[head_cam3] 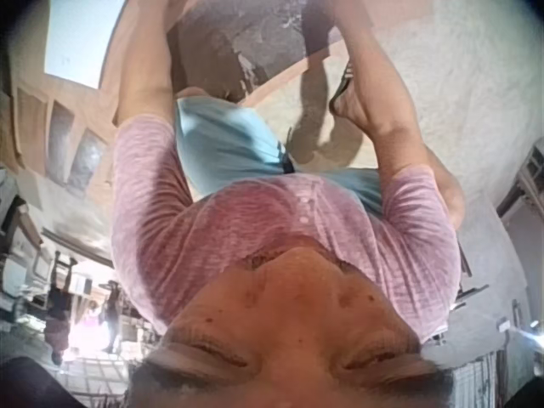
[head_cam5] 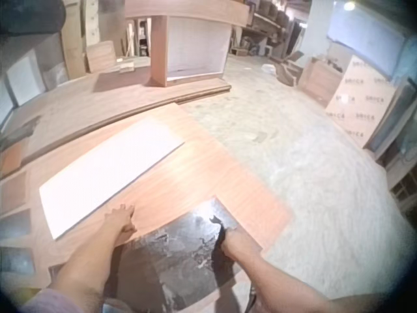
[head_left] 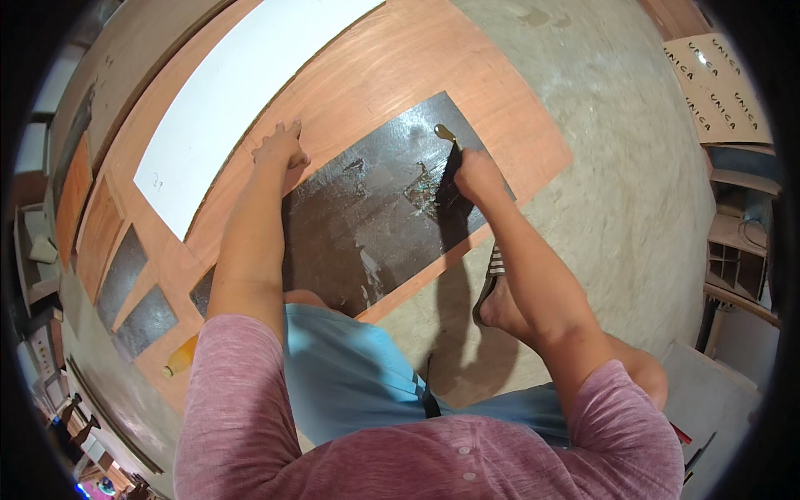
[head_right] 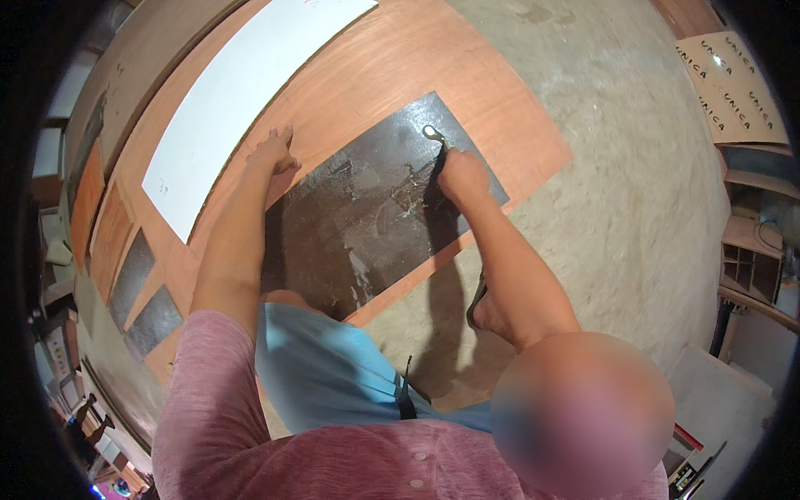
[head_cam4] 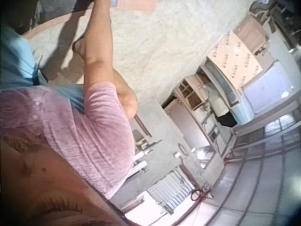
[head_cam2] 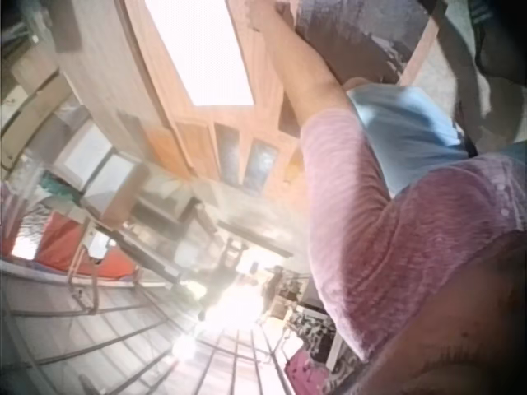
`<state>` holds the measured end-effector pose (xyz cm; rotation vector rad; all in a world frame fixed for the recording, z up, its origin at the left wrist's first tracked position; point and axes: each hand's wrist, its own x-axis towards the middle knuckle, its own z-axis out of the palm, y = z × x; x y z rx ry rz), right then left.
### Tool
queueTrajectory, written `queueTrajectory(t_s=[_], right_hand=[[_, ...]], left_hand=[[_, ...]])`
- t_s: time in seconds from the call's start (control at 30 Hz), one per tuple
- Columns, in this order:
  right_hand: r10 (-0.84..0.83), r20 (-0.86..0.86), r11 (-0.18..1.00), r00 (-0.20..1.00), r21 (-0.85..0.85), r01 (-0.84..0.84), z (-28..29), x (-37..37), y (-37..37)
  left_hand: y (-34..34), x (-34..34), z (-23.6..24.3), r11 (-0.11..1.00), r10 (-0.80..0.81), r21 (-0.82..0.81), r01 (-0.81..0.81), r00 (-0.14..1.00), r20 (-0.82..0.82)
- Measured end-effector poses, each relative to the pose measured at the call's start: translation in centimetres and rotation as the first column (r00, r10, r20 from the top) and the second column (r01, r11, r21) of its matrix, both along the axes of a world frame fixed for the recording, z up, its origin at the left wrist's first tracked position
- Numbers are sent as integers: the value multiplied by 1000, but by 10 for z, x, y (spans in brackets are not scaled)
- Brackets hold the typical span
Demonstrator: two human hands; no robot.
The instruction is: The person sits on the floor and applies a liquid finish from a yellow bottle onto a dark rectangular wood panel. They use a small rectangular pad to spread the liquid evenly across the surface, repeatedly applying more liquid and spreading it until the panel is fully covered.
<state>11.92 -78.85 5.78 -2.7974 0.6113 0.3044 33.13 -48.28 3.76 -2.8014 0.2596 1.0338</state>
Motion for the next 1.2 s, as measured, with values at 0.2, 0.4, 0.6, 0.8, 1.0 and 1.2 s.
queueTrajectory(t_s=[0.2, 0.4, 0.6, 0.8, 1.0, 1.2], right_hand=[[177, -79, 980, 981, 106, -169, -8, -13, 91], [81, 96, 994, 992, -75, -74, -1, 17, 25], [113, 102, 979, 988, -181, -93, -35, 4, 54], [52, 97, 994, 994, -98, -42, 0, 11, 43], [-1, 7, 987, 1000, -159, 2, -29, 21, 41], [-42, 100, 981, 994, -184, 60, -13, 31, 38]], left_hand=[[2, -2, 4, 999, -37, 27, 37, 999, -2], [10, -4, -13, 997, -62, 50, 59, 997, 56], [10, -11, -16, 994, -27, -101, 39, 992, 121], [16, -15, -10, 994, -15, -110, 27, 994, 110], [14, -4, -33, 993, -28, -112, 41, 993, 114], [23, -4, -33, 992, -53, -110, 64, 993, 101]])
